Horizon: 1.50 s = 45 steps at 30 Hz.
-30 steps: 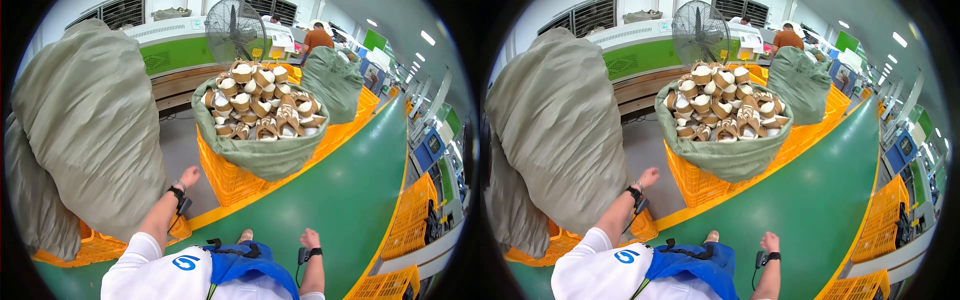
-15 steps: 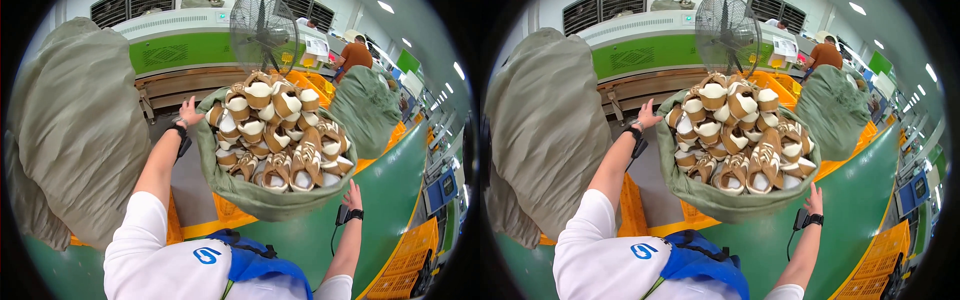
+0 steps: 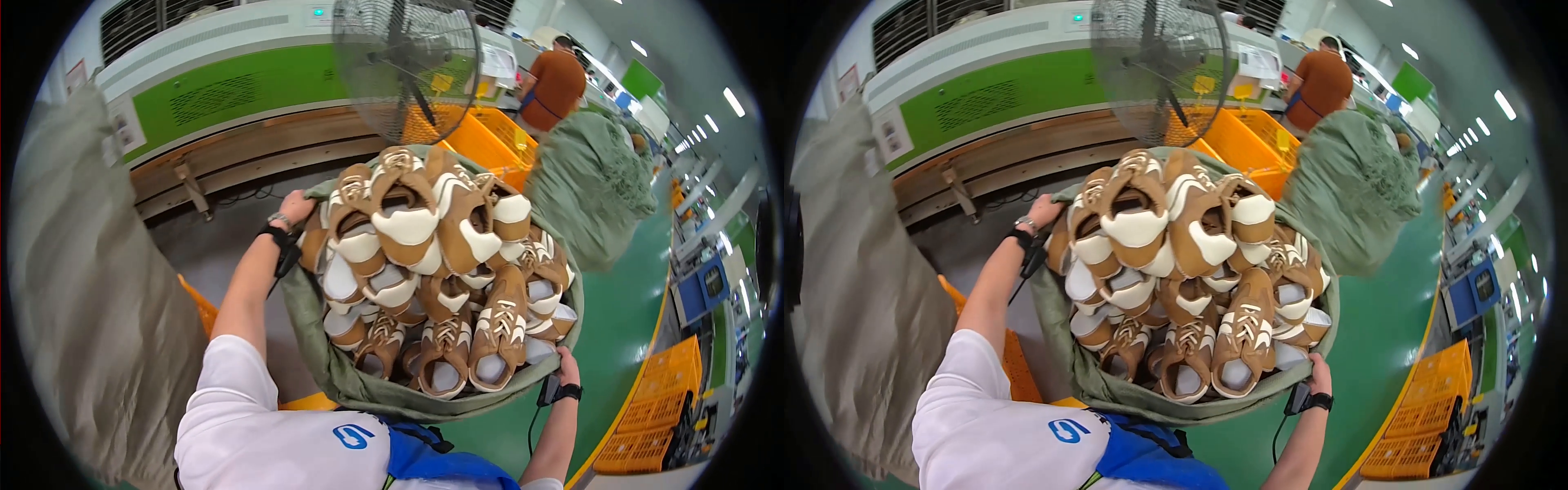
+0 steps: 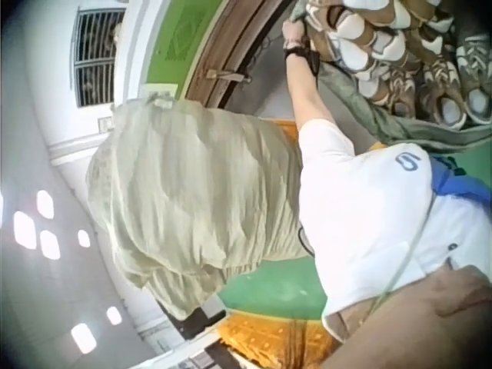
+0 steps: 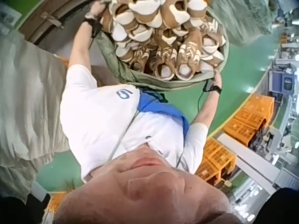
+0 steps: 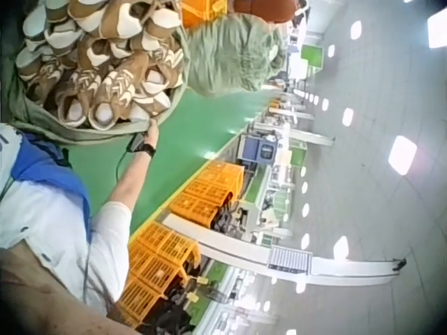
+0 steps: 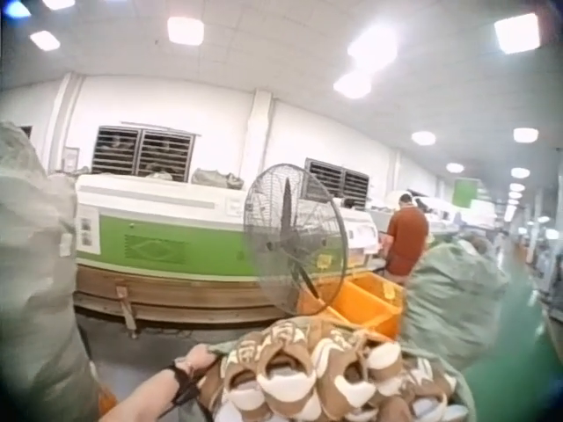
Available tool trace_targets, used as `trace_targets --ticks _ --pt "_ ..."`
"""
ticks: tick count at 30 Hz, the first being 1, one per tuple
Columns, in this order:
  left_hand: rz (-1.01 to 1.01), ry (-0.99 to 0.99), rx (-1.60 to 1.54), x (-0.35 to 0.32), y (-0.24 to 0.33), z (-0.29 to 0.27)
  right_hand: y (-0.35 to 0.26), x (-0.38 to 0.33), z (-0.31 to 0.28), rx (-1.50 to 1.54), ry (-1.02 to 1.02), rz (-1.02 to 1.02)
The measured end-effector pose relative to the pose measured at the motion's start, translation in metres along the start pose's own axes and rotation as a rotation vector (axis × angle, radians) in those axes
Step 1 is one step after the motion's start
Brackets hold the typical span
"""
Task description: Placing shoes and shoe lasts onto a moving conveyor belt and organizing them on a work table in a shoe manufacturing facility.
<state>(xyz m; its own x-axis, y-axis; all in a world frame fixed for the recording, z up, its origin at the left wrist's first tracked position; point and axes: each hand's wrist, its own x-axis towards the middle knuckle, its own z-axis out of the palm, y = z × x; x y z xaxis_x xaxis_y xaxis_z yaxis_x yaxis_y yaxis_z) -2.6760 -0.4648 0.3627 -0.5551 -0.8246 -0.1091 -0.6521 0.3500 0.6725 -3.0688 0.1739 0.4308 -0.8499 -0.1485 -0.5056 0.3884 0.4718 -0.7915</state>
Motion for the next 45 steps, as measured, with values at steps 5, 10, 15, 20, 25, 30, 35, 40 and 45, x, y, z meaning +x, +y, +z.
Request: trace_targets --ticks 5,10,15,20,25,30,35,40,45 --pt "0.244 0.35 0.148 0.022 -0.032 0.016 0.008 0.024 0.01 0.269 0.041 -0.1" --pt "0.097 0.413 0.031 0.023 -0.016 0.008 0.01 0.022 0.016 0.106 0.362 -0.223" --pt "-0.147 0.097 -0.974 0.003 0.005 -0.007 0.009 0.011 0.028 0.356 0.392 -0.198" --pt "-0.173 -0.231 -1.51 -0.037 0.065 -0.006 0.041 0.023 -0.025 0.727 0.196 -0.193" --pt "0.078 -0.212 -1.737 -0.077 0.096 -0.042 -0.019 -0.053 0.004 0.901 0.023 -0.177" --pt "0.274 -0.366 -1.867 -0.075 0.142 -0.052 -0.045 -0.105 0.0 0.976 0.012 -0.303" --pt "0.652 -0.631 -1.864 -0.063 0.173 -0.07 -0.063 -0.151 0.025 1.069 0.062 -0.428" --pt "0.807 -0.504 -1.848 -0.004 0.177 -0.069 -0.076 -0.188 0.061 1.074 0.112 -0.637" --pt "0.854 -0.654 -1.833 0.121 0.15 -0.083 -0.102 -0.217 0.08 1.119 0.248 -0.874"
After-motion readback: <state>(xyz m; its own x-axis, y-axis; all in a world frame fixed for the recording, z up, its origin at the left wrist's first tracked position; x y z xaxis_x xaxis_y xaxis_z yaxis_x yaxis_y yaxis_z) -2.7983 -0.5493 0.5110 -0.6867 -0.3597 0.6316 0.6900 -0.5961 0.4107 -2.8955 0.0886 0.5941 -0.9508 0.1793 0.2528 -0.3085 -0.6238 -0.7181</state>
